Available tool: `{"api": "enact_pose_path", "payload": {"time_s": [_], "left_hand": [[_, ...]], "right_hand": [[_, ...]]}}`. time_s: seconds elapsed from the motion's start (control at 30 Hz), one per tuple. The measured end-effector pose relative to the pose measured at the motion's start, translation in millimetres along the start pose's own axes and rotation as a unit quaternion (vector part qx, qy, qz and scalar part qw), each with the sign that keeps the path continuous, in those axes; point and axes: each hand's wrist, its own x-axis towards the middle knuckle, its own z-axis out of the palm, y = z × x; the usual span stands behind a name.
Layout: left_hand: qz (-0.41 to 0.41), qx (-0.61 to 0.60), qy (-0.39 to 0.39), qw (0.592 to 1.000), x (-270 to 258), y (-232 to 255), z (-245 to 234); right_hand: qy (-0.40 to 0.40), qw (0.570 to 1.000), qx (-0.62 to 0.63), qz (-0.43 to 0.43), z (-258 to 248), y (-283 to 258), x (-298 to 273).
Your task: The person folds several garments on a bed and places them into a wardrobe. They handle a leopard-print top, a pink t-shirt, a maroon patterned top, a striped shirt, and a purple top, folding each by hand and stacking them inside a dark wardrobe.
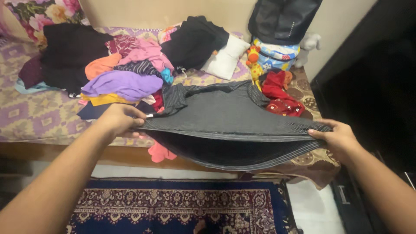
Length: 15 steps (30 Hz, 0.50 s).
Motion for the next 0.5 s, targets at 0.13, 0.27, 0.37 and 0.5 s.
{"api": "enact_pose_path", "payload": {"time_s": [0.13, 0.27, 0.37, 0.5], "left_hand": [[-0.037, 0.105, -0.061, 0.992, 17.4, -13.4, 7.8], [0.024, 0.479, -0.103, 0.872, 25.6, -30.5, 20.5], [-0.170, 0.214, -0.269, 0.924, 37.0, -43.9, 23.7], [-0.307, 0.138, -0.312, 0.888, 102.1, -55.0, 25.3]], "right_hand": [[-0.022, 0.989, -0.147, -0.016, -18.5, 24.7, 12.0], [-0.088, 0.972, -0.180, 0.123, -23.4, 48.6, 44.5], [-0.149, 0.932, -0.191, 0.269, -30.2, 64.2, 67.2], [-0.137, 0.913, -0.179, 0.341, -16.7, 65.8, 116.7]]}}
